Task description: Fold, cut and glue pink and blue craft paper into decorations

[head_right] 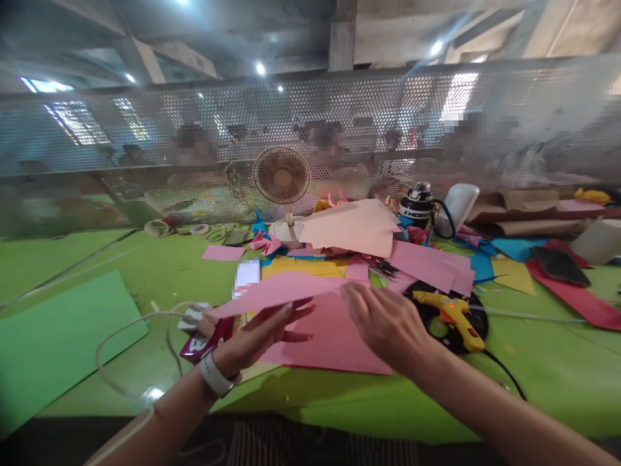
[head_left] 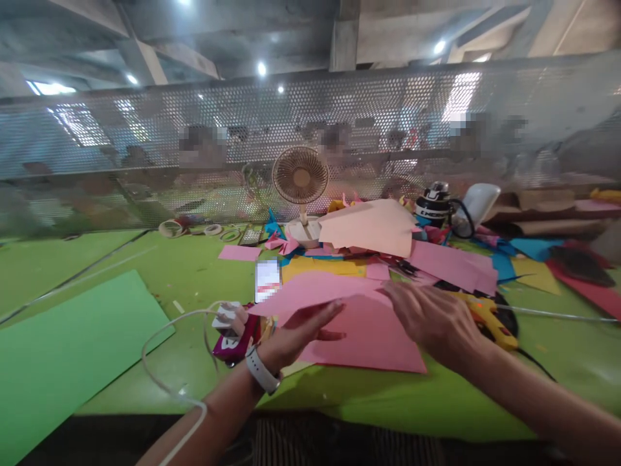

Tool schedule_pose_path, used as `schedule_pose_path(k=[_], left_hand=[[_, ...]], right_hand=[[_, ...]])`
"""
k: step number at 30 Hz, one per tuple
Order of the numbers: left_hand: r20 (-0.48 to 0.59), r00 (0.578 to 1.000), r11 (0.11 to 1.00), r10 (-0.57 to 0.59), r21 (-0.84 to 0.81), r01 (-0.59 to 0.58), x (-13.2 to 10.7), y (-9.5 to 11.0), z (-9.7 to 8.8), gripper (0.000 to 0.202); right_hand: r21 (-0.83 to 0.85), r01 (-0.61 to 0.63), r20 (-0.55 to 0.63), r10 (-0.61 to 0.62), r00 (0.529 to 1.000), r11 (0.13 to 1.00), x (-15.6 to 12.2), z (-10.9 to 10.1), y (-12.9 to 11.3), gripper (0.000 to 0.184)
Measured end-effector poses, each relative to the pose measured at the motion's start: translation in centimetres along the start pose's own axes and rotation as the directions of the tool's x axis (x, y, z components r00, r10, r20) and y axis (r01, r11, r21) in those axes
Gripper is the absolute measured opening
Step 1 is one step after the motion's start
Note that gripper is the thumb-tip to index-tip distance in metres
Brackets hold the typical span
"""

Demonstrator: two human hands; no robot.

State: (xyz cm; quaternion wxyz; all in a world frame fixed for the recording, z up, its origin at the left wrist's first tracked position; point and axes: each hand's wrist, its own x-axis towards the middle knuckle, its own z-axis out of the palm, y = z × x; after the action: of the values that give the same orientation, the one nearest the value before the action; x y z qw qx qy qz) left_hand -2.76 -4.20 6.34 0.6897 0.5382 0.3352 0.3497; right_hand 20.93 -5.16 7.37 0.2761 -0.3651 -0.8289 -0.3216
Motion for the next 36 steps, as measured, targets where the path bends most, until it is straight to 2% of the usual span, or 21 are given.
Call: schedule_pose_path(k=[2, 5, 7, 8, 10, 12, 13, 15, 17, 18, 19, 20, 21, 23, 25, 26, 28, 30, 31, 33, 36], left_hand=[[-0.004, 1.000, 0.998, 0.003, -0.061, -0.003, 0.1, -0.2, 0.5, 0.058], [-0.255, 0.966, 0.999, 0.038, 0.006, -0.038, 0.6, -0.6, 0.7, 0.056], [-0.370, 0.923, 0.992, 0.103, 0.102, -0.070, 0.9, -0.4, 0.7, 0.051], [-0.384, 0.914, 0.986, 0.129, 0.144, -0.079, 0.9, -0.1, 0.7, 0.048], [-0.384, 0.900, 0.950, 0.207, 0.297, -0.092, 0.7, 1.0, 0.7, 0.042], [-0.328, 0.905, 0.881, 0.271, 0.463, -0.096, 0.5, 2.3, 0.8, 0.033], [-0.262, 0.917, 0.840, 0.301, 0.529, -0.125, 0.4, 2.8, 0.9, 0.031], [-0.087, 0.939, 0.777, 0.333, 0.590, -0.221, 0.4, 3.8, 0.7, 0.036], [0.064, 0.932, 0.758, 0.357, 0.563, -0.330, 0.7, 4.4, -0.1, 0.047], [0.154, 0.906, 0.727, 0.395, 0.550, -0.411, 0.9, 4.6, -0.7, 0.052], [0.207, 0.866, 0.677, 0.455, 0.552, -0.487, 1.0, 4.8, -1.4, 0.055], [0.132, 0.807, 0.630, 0.575, 0.559, -0.540, 1.1, 4.9, -2.2, 0.059], [0.073, 0.773, 0.598, 0.631, 0.589, -0.544, 1.1, 5.1, -3.1, 0.059], [0.069, 0.800, 0.567, 0.596, 0.670, -0.480, 0.9, 5.3, -4.8, 0.059], [0.055, 0.875, 0.567, 0.481, 0.741, -0.359, 0.8, 5.2, -6.1, 0.051], [0.079, 0.892, 0.546, 0.444, 0.766, -0.340, 0.7, 4.8, -6.6, 0.047], [0.227, 0.897, 0.469, 0.379, 0.788, -0.398, 0.9, 3.4, -7.2, 0.038], [0.415, 0.877, 0.444, 0.242, 0.757, -0.480, 1.1, 1.5, -7.4, 0.028], [0.452, 0.871, 0.439, 0.192, 0.754, -0.488, 1.1, 0.6, -7.4, 0.028], [0.425, 0.896, 0.397, 0.128, 0.806, -0.439, 0.7, -0.8, -7.2, 0.031], [0.414, 0.909, 0.328, 0.052, 0.853, -0.407, -0.3, -1.1, -6.5, 0.041]], right_hand=[[0.010, 0.099, 0.016, -0.099, 0.995, 0.995, -0.6, -0.8, -1.7, 0.028], [0.143, 0.131, 0.076, -0.143, 0.987, 0.981, -1.6, -0.8, -3.3, 0.030], [0.279, 0.001, 0.115, -0.035, 0.993, 0.960, -1.7, 0.0, -3.0, 0.033], [0.343, -0.106, 0.132, 0.064, 0.989, 0.933, -1.5, 0.5, -2.4, 0.043], [0.460, -0.342, 0.134, 0.317, 0.939, 0.819, -0.6, 1.6, -0.7, 0.066], [0.620, -0.454, 0.139, 0.480, 0.866, 0.640, 0.5, 2.3, 1.2, 0.085], [0.692, -0.460, 0.157, 0.505, 0.849, 0.557, 1.1, 2.4, 2.1, 0.084], [0.813, -0.430, 0.223, 0.472, 0.853, 0.393, 2.0, 2.1, 3.3, 0.069], [0.881, -0.379, 0.260, 0.377, 0.889, 0.284, 2.6, 1.0, 3.9, 0.051], [0.896, -0.342, 0.239, 0.343, 0.909, 0.283, 2.9, 0.3, 4.1, 0.049], [0.895, -0.301, 0.193, 0.323, 0.927, 0.329, 3.2, -0.5, 4.2, 0.048], [0.873, -0.257, 0.126, 0.318, 0.940, 0.414, 3.4, -1.2, 4.3, 0.047], [0.830, -0.217, 0.050, 0.318, 0.947, 0.514, 3.6, -1.9, 4.4, 0.045], [0.722, -0.160, -0.061, 0.292, 0.954, 0.673, 3.6, -2.5, 4.5, 0.037], [0.675, -0.106, -0.084, 0.219, 0.972, 0.730, 2.6, -1.8, 4.5, 0.030], [0.680, -0.076, -0.077, 0.173, 0.982, 0.729, 1.7, -0.8, 4.4, 0.027], [0.713, -0.042, -0.041, 0.102, 0.994, 0.700, -0.8, 1.9, 3.8, 0.024], [0.728, -0.102, 0.075, 0.070, 0.995, 0.678, -3.9, 5.1, 2.9, 0.023], [0.716, -0.148, 0.141, 0.066, 0.988, 0.682, -5.3, 6.5, 2.4, 0.023], [0.709, -0.216, 0.262, 0.034, 0.965, 0.671, -7.5, 8.4, 1.8, 0.024], [0.680, -0.253, 0.315, 0.037, 0.948, 0.689, -8.3, 9.1, 1.7, 0.032]])
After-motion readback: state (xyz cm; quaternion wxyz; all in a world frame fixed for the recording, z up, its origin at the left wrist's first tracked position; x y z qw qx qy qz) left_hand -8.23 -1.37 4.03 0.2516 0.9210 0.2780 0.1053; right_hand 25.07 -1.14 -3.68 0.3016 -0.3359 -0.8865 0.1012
